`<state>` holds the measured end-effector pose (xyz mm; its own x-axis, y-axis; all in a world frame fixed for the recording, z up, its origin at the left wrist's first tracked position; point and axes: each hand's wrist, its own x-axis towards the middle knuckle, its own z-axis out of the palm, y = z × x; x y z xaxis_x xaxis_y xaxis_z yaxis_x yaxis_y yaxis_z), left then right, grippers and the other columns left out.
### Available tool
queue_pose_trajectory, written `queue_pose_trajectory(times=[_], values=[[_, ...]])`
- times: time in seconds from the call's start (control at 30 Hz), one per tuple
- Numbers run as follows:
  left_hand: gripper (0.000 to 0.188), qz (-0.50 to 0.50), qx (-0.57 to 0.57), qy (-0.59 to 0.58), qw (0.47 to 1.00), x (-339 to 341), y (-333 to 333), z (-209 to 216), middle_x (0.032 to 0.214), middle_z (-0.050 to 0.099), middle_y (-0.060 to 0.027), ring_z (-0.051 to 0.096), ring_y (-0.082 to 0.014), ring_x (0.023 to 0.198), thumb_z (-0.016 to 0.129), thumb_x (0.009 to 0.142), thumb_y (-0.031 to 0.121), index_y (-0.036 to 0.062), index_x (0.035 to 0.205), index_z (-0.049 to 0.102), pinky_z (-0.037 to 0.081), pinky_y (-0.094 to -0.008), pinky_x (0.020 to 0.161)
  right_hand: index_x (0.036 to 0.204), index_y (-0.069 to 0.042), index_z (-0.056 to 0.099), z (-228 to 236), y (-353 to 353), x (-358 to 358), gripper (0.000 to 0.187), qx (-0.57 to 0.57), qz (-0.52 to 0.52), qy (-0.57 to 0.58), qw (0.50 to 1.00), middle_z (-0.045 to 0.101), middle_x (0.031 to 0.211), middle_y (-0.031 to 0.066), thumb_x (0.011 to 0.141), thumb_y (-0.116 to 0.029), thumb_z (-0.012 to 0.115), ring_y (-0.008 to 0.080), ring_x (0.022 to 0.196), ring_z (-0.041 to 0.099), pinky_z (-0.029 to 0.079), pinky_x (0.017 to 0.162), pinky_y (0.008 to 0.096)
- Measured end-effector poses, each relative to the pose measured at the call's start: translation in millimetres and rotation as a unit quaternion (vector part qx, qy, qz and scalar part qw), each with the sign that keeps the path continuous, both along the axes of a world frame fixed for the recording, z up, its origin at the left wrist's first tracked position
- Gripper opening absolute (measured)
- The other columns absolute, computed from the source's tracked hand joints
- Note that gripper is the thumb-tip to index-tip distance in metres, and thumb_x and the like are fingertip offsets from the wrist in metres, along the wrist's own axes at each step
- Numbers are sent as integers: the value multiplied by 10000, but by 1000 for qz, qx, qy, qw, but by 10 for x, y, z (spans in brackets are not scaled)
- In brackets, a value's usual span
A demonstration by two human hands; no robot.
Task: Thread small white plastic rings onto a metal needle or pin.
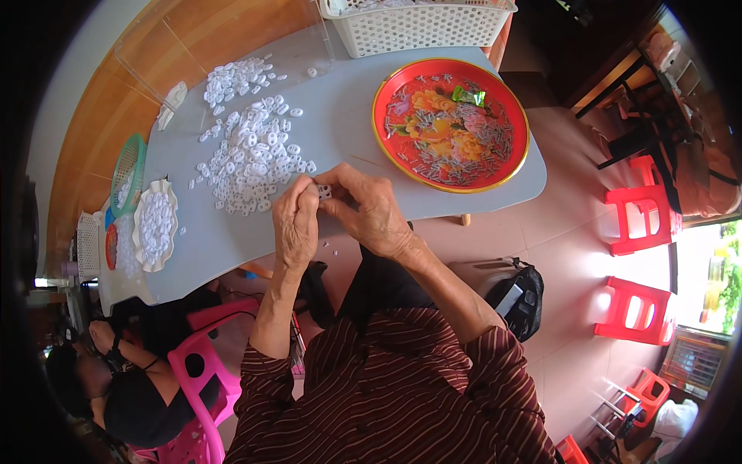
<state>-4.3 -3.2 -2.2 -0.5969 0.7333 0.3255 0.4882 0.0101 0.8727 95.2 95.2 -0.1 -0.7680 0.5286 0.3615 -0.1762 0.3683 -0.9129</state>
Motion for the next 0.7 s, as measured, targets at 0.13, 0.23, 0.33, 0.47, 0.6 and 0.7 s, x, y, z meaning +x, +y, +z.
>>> queue_pose_trajectory(times=[0.13, 0.23, 0.33, 0.47, 0.6, 0.7], values=[[176, 4, -1, -4, 1000, 13, -3, -3, 637, 414, -124, 381, -181, 565, 425, 894, 99, -27, 771, 436, 373, -331, 531, 945, 1, 570, 17, 7, 16, 235, 20, 3, -22, 1000, 589, 697, 118, 732, 26, 665, 189, 583, 571, 451, 550, 301], [178, 6, -7, -5, 1000, 9, -6, -9, 636, 415, -123, 384, -182, 566, 424, 893, 102, -29, 772, 435, 374, -331, 530, 942, -2, 568, 6, 5, 13, 227, 24, 1, -24, 999, 585, 691, 128, 735, 25, 656, 205, 574, 566, 441, 540, 313], [183, 1, -16, -13, 1000, 8, -11, -13, 642, 417, -125, 385, -185, 563, 414, 893, 106, -29, 772, 436, 374, -333, 532, 943, -2, 565, -42, -4, -3, 223, 35, -3, 0, 999, 589, 694, 133, 739, 22, 653, 215, 575, 570, 439, 541, 314], [183, -3, -6, 18, 1000, 29, 7, -8, 641, 416, -133, 387, -197, 558, 402, 892, 111, -27, 779, 440, 377, -338, 535, 951, -2, 569, -50, 9, 16, 214, 59, -8, 12, 998, 609, 713, 132, 756, 6, 656, 196, 599, 589, 450, 556, 300], [186, -6, -20, -17, 1000, 26, -4, 23, 637, 427, -142, 413, -214, 559, 400, 905, 125, -19, 805, 464, 382, -343, 535, 959, 3, 591, -44, 34, 17, 209, 4, 2, 9, 1000, 591, 688, 68, 771, -26, 678, 88, 589, 548, 443, 541, 262], [197, 17, -10, -40, 999, 26, -23, -9, 633, 434, -132, 414, -204, 565, 410, 923, 143, -14, 822, 475, 381, -335, 535, 995, 0, 596, 9, 21, 34, 230, -9, 14, -40, 999, 589, 711, 45, 786, -49, 677, 58, 606, 518, 431, 546, 237]])
